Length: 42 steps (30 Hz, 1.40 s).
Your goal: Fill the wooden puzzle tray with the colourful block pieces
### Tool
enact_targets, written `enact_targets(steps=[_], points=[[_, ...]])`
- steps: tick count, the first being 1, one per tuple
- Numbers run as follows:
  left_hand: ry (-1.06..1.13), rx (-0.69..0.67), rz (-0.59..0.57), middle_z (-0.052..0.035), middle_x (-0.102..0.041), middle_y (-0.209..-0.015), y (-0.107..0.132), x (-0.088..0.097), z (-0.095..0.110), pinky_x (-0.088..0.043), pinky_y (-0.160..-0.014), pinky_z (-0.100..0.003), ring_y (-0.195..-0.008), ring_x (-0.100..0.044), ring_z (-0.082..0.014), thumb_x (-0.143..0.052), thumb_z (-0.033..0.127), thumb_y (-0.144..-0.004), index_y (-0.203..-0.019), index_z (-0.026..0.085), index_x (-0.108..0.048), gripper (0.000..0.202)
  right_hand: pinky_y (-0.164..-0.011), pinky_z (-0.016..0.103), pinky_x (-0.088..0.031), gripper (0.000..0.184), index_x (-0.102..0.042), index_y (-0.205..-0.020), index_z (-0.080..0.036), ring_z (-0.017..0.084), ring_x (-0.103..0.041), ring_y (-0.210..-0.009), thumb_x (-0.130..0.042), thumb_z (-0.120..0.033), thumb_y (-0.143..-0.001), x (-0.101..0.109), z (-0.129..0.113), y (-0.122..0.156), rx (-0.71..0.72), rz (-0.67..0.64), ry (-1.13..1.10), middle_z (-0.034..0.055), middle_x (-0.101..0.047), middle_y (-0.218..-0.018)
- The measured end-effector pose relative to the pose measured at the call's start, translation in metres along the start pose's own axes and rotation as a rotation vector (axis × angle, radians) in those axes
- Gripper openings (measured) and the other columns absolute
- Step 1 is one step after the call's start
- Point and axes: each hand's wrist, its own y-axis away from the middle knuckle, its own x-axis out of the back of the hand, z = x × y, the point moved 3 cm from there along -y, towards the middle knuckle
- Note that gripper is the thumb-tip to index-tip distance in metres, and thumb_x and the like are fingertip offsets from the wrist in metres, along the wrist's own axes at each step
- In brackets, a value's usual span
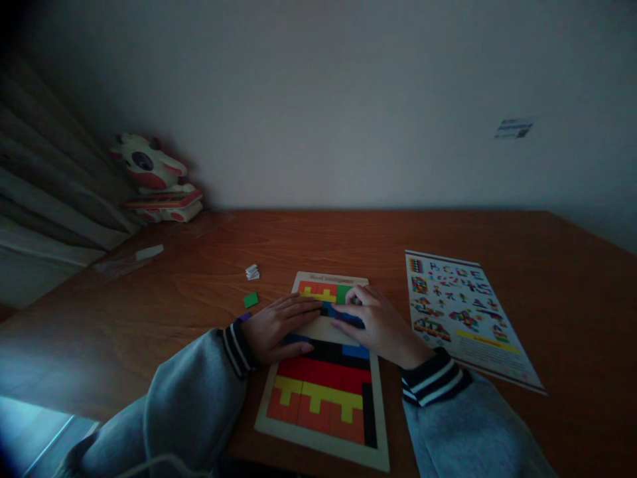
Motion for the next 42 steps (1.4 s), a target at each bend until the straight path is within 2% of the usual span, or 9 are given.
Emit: enact_targets(steps=[9,16,21,31,37,42], points=[[0.007,0.027,-0.013,-0.0157,-0.049,-0.145,0.002,-0.005,-0.005,-0.032,-0.115,-0.053,-0.138,-0.042,-0.0276,-0.053,0.046,-0.094,-0.137,0.014,-0.050,0.054,-0.084,0.038,-0.052,0.025,-0.072,-0.108,-0.026,0.021,-0.060,-0.094,-0.063,-0.039,-0.088,-0.002,-0.001,0.000,-0.036,0.017,0.023,0.0060,-0.060,-0.099],[-0.001,-0.001,0.021,-0.0156,-0.050,-0.144,0.002,-0.005,-0.004,-0.034,-0.114,-0.052,-0.136,-0.044,-0.0272,-0.051,0.044,-0.095,-0.136,0.014,-0.050,0.051,-0.087,0.040,-0.051,0.030,-0.069,-0.113,-0.024,0.021,-0.059,-0.097,-0.061,-0.041,-0.089,-0.003,0.002,0.000,-0.057,0.005,-0.012,0.0063,-0.060,-0.101],[-0.013,-0.014,0.036,-0.0179,-0.051,-0.143,0.002,-0.005,-0.004,-0.036,-0.113,-0.051,-0.134,-0.046,-0.0284,-0.051,0.043,-0.095,-0.133,0.011,-0.053,0.049,-0.089,0.040,-0.050,0.030,-0.067,-0.118,-0.027,0.021,-0.058,-0.098,-0.059,-0.039,-0.092,-0.001,-0.002,-0.001,-0.048,0.001,-0.028,0.0059,-0.059,-0.102],[-0.027,-0.005,0.018,-0.0186,-0.050,-0.143,0.002,-0.004,-0.004,-0.034,-0.114,-0.051,-0.135,-0.044,-0.0294,-0.048,0.044,-0.096,-0.136,0.011,-0.050,0.051,-0.084,0.039,-0.051,0.028,-0.070,-0.113,-0.028,0.021,-0.059,-0.094,-0.061,-0.040,-0.090,-0.005,-0.004,-0.002,-0.034,0.005,-0.039,0.0060,-0.058,-0.099],[-0.069,-0.025,0.135,-0.0134,-0.053,-0.141,0.004,-0.002,-0.006,-0.036,-0.113,-0.049,-0.133,-0.046,-0.0270,-0.048,0.041,-0.096,-0.136,0.016,-0.050,0.047,-0.088,0.039,-0.050,0.028,-0.069,-0.111,-0.025,0.021,-0.060,-0.097,-0.052,-0.041,-0.096,0.002,-0.002,-0.001,-0.061,0.061,-0.093,0.0066,-0.059,-0.101],[-0.150,0.065,0.276,-0.0119,-0.061,-0.131,0.014,0.014,-0.013,-0.047,-0.100,-0.044,-0.120,-0.056,-0.0255,-0.050,0.035,-0.096,-0.130,0.018,-0.056,0.038,-0.083,0.037,-0.052,0.026,-0.070,-0.102,-0.024,0.021,-0.063,-0.092,-0.050,-0.040,-0.096,0.010,0.007,0.007,-0.124,0.207,-0.093,0.0061,-0.062,-0.095]])
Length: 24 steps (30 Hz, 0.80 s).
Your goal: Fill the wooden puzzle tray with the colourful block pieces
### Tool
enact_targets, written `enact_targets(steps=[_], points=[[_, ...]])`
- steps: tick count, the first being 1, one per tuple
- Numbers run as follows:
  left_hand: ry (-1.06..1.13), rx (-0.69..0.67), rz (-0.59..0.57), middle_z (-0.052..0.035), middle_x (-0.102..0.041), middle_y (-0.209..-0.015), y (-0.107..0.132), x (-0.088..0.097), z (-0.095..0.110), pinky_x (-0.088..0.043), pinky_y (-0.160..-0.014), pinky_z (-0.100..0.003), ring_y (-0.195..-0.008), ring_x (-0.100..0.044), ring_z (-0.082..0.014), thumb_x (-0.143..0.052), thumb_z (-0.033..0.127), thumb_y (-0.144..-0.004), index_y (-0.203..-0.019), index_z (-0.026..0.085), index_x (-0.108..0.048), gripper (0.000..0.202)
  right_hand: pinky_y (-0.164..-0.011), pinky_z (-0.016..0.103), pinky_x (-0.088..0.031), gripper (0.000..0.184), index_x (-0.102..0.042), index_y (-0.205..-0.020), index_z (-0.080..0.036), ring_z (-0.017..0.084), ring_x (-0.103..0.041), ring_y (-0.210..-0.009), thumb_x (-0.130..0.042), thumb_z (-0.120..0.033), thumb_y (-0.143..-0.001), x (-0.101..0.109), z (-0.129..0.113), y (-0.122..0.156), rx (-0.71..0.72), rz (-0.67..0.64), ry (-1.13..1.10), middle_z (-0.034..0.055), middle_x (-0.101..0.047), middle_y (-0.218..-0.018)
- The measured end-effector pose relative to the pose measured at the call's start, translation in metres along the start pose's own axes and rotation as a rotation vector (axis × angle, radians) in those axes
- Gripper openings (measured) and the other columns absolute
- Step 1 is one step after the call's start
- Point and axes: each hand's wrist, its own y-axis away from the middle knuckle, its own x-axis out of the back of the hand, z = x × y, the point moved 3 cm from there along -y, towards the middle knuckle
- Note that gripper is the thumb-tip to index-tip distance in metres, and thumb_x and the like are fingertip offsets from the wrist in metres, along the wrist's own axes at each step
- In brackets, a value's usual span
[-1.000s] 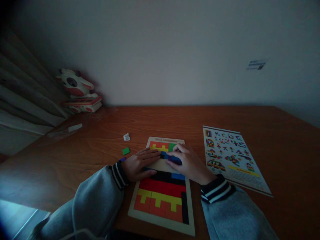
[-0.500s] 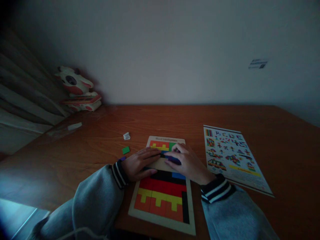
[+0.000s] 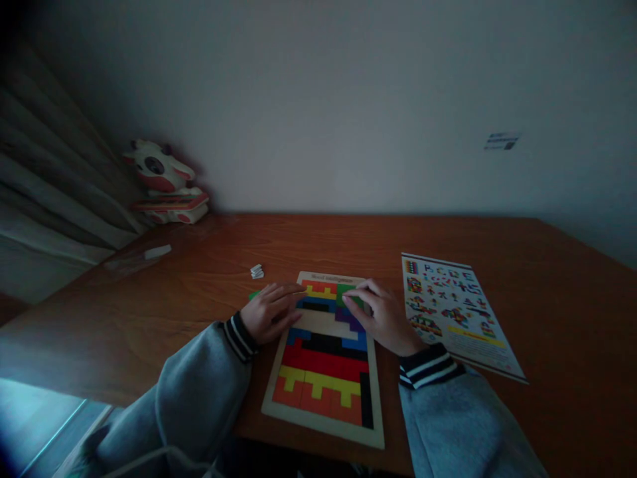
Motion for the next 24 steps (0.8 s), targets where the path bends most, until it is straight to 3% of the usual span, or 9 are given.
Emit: enact_targets(steps=[3,6,10,13,16,21,24], points=[[-0.092,0.091,0.069,-0.0125,-0.063,-0.128,0.015,0.018,-0.010,-0.049,-0.097,-0.044,-0.112,-0.061,-0.0252,-0.051,0.033,-0.095,-0.128,0.017,-0.057,0.037,-0.082,0.037,-0.052,0.026,-0.069,-0.101,-0.023,0.021,-0.063,-0.090,-0.049,-0.040,-0.096,0.006,0.001,0.010,-0.004,0.079,0.029,0.0065,-0.063,-0.095],[-0.204,0.216,0.117,-0.0137,-0.061,-0.129,0.045,0.036,-0.022,-0.047,-0.101,-0.045,-0.117,-0.058,-0.0272,-0.052,0.036,-0.094,-0.130,0.017,-0.056,0.041,-0.084,0.039,-0.051,0.026,-0.067,-0.102,-0.023,0.022,-0.064,-0.092,-0.048,-0.039,-0.096,0.010,-0.005,0.024,0.001,0.101,0.108,0.0071,-0.063,-0.097],[-0.296,0.374,0.031,-0.0160,-0.053,-0.140,0.093,0.047,-0.033,-0.044,-0.105,-0.051,-0.126,-0.051,-0.0325,-0.057,0.053,-0.088,-0.137,0.017,-0.050,0.061,-0.088,0.040,-0.050,0.026,-0.065,-0.108,-0.025,0.023,-0.064,-0.097,-0.047,-0.039,-0.097,0.010,-0.014,0.042,0.022,0.072,0.169,0.0073,-0.064,-0.102],[-0.293,0.412,-0.018,-0.0167,-0.051,-0.142,0.113,0.047,-0.035,-0.040,-0.108,-0.051,-0.131,-0.048,-0.0334,-0.057,0.060,-0.085,-0.138,0.017,-0.048,0.069,-0.091,0.041,-0.050,0.025,-0.063,-0.111,-0.026,0.023,-0.063,-0.101,-0.047,-0.038,-0.097,0.009,-0.017,0.049,0.028,0.057,0.167,0.0070,-0.064,-0.106],[-0.260,0.408,-0.020,-0.0155,-0.052,-0.141,0.109,0.044,-0.035,-0.040,-0.109,-0.050,-0.130,-0.048,-0.0322,-0.058,0.061,-0.085,-0.135,0.017,-0.052,0.067,-0.093,0.040,-0.050,0.025,-0.062,-0.112,-0.026,0.023,-0.062,-0.104,-0.046,-0.038,-0.097,0.007,-0.016,0.051,0.019,0.037,0.152,0.0061,-0.064,-0.109],[-0.163,0.440,0.043,-0.0107,-0.066,-0.125,0.080,0.042,-0.048,-0.046,-0.103,-0.043,-0.114,-0.061,-0.0264,-0.053,0.045,-0.093,-0.121,0.020,-0.064,0.040,-0.094,0.041,-0.050,0.025,-0.062,-0.111,-0.027,0.024,-0.062,-0.106,-0.047,-0.041,-0.096,0.004,-0.009,0.052,-0.005,0.047,0.149,0.0061,-0.064,-0.112],[-0.106,0.444,0.041,-0.0089,-0.069,-0.121,0.070,0.039,-0.059,-0.047,-0.102,-0.041,-0.112,-0.063,-0.0259,-0.061,0.043,-0.088,-0.117,0.021,-0.067,0.037,-0.095,0.041,-0.049,0.026,-0.060,-0.113,-0.027,0.024,-0.061,-0.107,-0.047,-0.041,-0.096,0.004,-0.004,0.053,-0.022,0.072,0.140,0.0065,-0.063,-0.112]])
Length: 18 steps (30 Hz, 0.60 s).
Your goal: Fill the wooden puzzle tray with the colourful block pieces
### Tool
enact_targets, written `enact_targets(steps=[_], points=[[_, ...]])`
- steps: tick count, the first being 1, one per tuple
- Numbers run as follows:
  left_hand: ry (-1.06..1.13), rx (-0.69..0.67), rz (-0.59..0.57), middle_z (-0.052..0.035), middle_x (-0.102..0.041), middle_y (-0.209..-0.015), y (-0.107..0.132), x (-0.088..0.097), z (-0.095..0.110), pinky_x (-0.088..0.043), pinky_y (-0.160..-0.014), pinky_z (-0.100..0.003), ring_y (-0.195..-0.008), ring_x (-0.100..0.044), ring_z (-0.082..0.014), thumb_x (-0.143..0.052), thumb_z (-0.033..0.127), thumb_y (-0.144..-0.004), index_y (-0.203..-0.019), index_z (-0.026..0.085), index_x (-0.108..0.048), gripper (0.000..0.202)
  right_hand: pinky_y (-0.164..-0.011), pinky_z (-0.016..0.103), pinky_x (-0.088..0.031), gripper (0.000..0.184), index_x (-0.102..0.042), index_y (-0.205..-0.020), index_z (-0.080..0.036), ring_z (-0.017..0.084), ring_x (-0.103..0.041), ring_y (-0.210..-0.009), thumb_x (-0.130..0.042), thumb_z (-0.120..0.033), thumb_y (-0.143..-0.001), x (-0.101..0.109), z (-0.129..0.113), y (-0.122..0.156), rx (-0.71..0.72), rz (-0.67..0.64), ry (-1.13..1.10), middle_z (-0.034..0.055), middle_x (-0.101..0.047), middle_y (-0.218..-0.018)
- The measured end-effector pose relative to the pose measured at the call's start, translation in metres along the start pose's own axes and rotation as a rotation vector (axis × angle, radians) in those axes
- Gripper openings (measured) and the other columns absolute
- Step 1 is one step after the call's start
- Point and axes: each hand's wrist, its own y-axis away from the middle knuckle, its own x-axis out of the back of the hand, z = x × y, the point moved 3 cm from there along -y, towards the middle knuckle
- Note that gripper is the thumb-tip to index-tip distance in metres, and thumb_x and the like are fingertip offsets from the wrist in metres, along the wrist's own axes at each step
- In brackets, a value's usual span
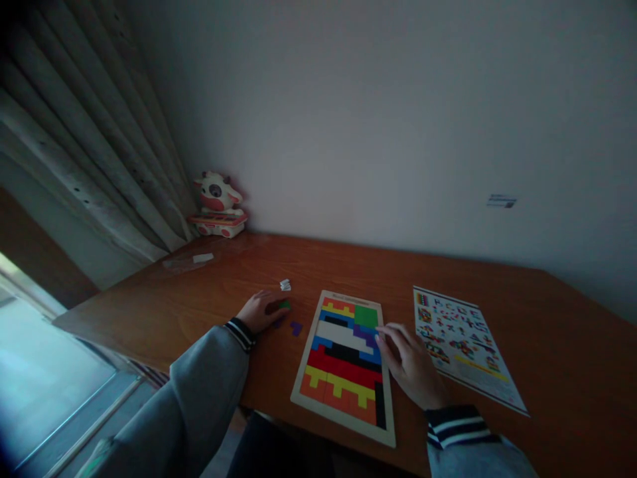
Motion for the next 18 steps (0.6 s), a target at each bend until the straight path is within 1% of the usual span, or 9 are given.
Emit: enact_targets(steps=[2,5,7,10,13,15,18], points=[[0.023,0.033,-0.015,-0.0074,-0.071,-0.117,-0.004,-0.003,-0.005,-0.049,-0.100,-0.038,-0.109,-0.065,-0.0251,-0.066,0.043,-0.085,-0.115,0.021,-0.069,0.038,-0.095,0.041,-0.049,0.026,-0.060,-0.113,-0.026,0.023,-0.061,-0.107,-0.047,-0.041,-0.096,0.000,0.003,0.000,-0.018,0.016,-0.018,0.0066,-0.063,-0.112],[0.061,0.092,0.005,-0.0057,-0.074,-0.110,-0.004,-0.005,-0.010,-0.054,-0.093,-0.034,-0.101,-0.068,-0.0229,-0.067,0.043,-0.084,-0.110,0.021,-0.071,0.035,-0.093,0.041,-0.050,0.026,-0.060,-0.112,-0.025,0.024,-0.061,-0.105,-0.046,-0.040,-0.097,0.002,0.005,0.000,-0.050,0.046,-0.063,0.0074,-0.063,-0.110],[0.084,0.081,0.026,-0.0054,-0.075,-0.107,-0.004,-0.005,-0.011,-0.056,-0.089,-0.033,-0.097,-0.070,-0.0222,-0.067,0.044,-0.084,-0.108,0.021,-0.072,0.034,-0.093,0.042,-0.050,0.025,-0.060,-0.112,-0.025,0.024,-0.061,-0.105,-0.046,-0.039,-0.097,0.003,0.007,-0.001,-0.070,0.067,-0.096,0.0078,-0.063,-0.110],[0.103,0.028,0.053,-0.0050,-0.075,-0.106,-0.003,-0.004,-0.009,-0.058,-0.086,-0.035,-0.093,-0.071,-0.0218,-0.068,0.044,-0.083,-0.108,0.021,-0.072,0.034,-0.091,0.041,-0.050,0.023,-0.059,-0.112,-0.026,0.023,-0.060,-0.104,-0.047,-0.038,-0.096,0.005,0.008,-0.001,-0.101,0.096,-0.139,0.0071,-0.062,-0.111],[0.132,-0.053,0.079,-0.0047,-0.074,-0.107,-0.002,-0.004,-0.002,-0.057,-0.089,-0.035,-0.096,-0.071,-0.0205,-0.066,0.044,-0.086,-0.108,0.021,-0.071,0.032,-0.085,0.038,-0.052,0.021,-0.060,-0.110,-0.027,0.023,-0.061,-0.100,-0.048,-0.037,-0.096,0.007,0.007,-0.002,-0.125,0.118,-0.164,0.0060,-0.063,-0.109],[0.157,-0.142,0.084,-0.0044,-0.074,-0.107,-0.002,-0.005,0.007,-0.057,-0.091,-0.034,-0.099,-0.070,-0.0192,-0.064,0.042,-0.089,-0.108,0.021,-0.071,0.029,-0.082,0.036,-0.052,0.021,-0.061,-0.109,-0.027,0.022,-0.062,-0.098,-0.049,-0.038,-0.096,0.009,0.006,-0.003,-0.129,0.134,-0.174,0.0057,-0.063,-0.107],[0.208,-0.256,0.110,-0.0045,-0.075,-0.104,-0.003,-0.006,0.027,-0.058,-0.088,-0.031,-0.095,-0.071,-0.0172,-0.064,0.039,-0.090,-0.107,0.021,-0.071,0.026,-0.079,0.035,-0.051,0.021,-0.061,-0.108,-0.026,0.022,-0.062,-0.095,-0.048,-0.037,-0.096,0.010,0.004,-0.003,-0.131,0.150,-0.181,0.0059,-0.063,-0.105]])
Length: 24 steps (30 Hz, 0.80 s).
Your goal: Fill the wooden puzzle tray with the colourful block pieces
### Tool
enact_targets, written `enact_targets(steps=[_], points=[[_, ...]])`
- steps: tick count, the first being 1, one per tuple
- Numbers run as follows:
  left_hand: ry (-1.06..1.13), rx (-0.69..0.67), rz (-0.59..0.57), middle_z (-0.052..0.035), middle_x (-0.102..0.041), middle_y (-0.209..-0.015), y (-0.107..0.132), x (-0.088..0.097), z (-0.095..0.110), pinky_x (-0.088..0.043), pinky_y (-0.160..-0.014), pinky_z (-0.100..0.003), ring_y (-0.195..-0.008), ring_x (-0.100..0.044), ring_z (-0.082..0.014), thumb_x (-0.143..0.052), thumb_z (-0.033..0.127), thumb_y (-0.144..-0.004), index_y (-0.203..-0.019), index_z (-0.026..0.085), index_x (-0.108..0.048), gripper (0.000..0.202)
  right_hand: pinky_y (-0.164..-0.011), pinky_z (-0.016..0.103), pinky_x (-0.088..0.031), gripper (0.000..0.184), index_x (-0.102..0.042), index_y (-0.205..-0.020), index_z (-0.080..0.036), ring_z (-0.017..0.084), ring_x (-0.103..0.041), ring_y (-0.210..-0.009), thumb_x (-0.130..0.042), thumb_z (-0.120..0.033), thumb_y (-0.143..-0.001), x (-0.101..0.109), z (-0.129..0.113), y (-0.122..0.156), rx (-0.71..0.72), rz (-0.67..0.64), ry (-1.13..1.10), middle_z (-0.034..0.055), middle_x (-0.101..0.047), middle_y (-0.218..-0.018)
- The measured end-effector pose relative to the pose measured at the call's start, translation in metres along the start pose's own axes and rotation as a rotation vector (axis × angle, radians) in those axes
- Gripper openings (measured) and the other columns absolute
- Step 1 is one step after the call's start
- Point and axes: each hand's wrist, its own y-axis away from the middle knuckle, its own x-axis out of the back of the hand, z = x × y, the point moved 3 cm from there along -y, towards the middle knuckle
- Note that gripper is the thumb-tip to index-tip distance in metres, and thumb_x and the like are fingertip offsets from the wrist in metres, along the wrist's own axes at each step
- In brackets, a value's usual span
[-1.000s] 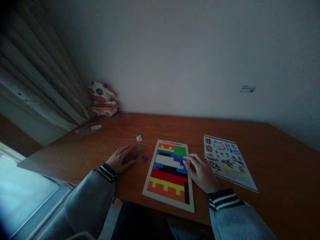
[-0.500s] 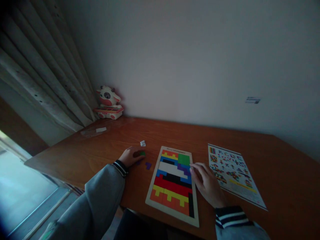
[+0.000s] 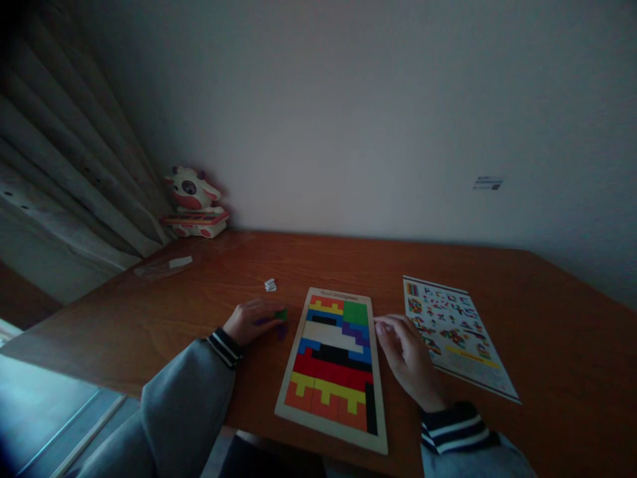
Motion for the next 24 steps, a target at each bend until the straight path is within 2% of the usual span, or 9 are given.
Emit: enact_targets(steps=[3,7,15,19,24], points=[[0.054,-0.071,0.010,-0.0054,-0.075,-0.102,-0.008,-0.009,0.019,-0.059,-0.085,-0.030,-0.093,-0.071,-0.0170,-0.067,0.039,-0.088,-0.106,0.020,-0.070,0.027,-0.077,0.035,-0.051,0.020,-0.062,-0.106,-0.026,0.022,-0.062,-0.093,-0.048,-0.037,-0.096,0.000,-0.001,0.000,-0.007,-0.007,0.007,0.0058,-0.063,-0.103],[0.079,-0.135,-0.084,-0.0059,-0.075,-0.103,-0.019,-0.024,0.036,-0.058,-0.085,-0.030,-0.092,-0.071,-0.0173,-0.064,0.040,-0.090,-0.103,0.019,-0.071,0.025,-0.080,0.036,-0.050,0.020,-0.061,-0.106,-0.026,0.022,-0.061,-0.097,-0.048,-0.037,-0.097,-0.002,0.001,0.001,-0.021,-0.031,0.002,0.0059,-0.063,-0.105],[0.126,-0.223,-0.158,-0.0054,-0.076,-0.099,-0.034,-0.041,0.040,-0.056,-0.088,-0.030,-0.094,-0.071,-0.0167,-0.058,0.034,-0.095,-0.101,0.019,-0.072,0.022,-0.084,0.038,-0.052,0.019,-0.060,-0.108,-0.027,0.022,-0.061,-0.099,-0.048,-0.036,-0.097,-0.002,-0.003,0.001,-0.019,-0.071,-0.032,0.0060,-0.063,-0.105],[0.049,-0.296,-0.212,-0.0046,-0.077,-0.096,-0.034,-0.041,0.043,-0.056,-0.091,-0.034,-0.099,-0.070,-0.0183,-0.055,0.032,-0.096,-0.102,0.021,-0.072,0.021,-0.084,0.038,-0.052,0.019,-0.060,-0.107,-0.027,0.023,-0.062,-0.098,-0.047,-0.036,-0.097,0.000,-0.008,0.001,-0.015,-0.066,-0.033,0.0069,-0.063,-0.104],[-0.042,-0.326,-0.196,-0.0060,-0.076,-0.100,-0.030,-0.039,0.046,-0.055,-0.090,-0.037,-0.103,-0.069,-0.0206,-0.055,0.031,-0.096,-0.106,0.020,-0.072,0.023,-0.083,0.037,-0.053,0.019,-0.060,-0.108,-0.027,0.022,-0.062,-0.097,-0.048,-0.036,-0.096,0.001,-0.008,0.003,-0.023,-0.087,-0.032,0.0063,-0.063,-0.104]])
